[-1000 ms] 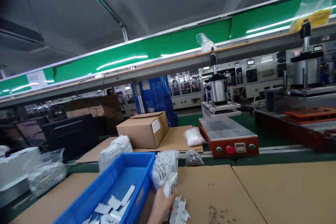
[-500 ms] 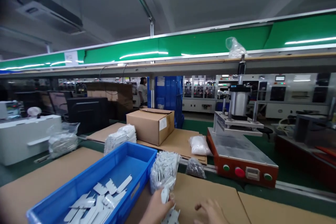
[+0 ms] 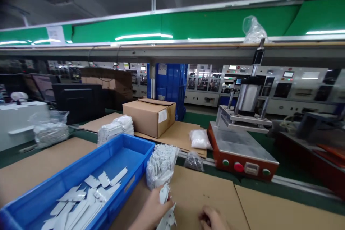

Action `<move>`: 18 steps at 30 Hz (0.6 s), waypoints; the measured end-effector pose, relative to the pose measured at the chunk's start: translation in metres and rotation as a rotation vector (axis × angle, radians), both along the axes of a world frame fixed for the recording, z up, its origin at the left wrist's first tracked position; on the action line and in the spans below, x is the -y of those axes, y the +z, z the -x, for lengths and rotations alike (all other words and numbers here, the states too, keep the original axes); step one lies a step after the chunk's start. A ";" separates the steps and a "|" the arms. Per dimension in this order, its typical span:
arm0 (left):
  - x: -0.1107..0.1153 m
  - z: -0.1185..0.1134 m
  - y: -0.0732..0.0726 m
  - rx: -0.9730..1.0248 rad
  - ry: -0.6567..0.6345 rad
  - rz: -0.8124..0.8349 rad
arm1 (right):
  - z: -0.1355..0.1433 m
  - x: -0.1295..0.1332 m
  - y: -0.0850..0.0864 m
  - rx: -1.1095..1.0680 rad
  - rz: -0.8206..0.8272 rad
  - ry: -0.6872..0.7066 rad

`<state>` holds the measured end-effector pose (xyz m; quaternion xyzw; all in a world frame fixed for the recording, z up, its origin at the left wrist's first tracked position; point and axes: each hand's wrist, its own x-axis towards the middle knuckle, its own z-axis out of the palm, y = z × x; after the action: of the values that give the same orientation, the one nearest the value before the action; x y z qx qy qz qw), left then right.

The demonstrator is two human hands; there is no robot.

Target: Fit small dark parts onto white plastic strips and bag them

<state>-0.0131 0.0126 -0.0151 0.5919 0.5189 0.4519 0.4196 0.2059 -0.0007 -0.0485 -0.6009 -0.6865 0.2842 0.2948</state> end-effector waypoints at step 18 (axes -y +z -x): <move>0.018 -0.026 0.021 0.236 -0.194 0.269 | 0.054 0.030 0.052 -0.993 0.058 -0.024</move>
<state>0.0129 -0.0056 0.0059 0.5208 0.4622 0.4023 0.5944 0.1518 -0.0303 0.0033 -0.4089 -0.4480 0.5516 0.5726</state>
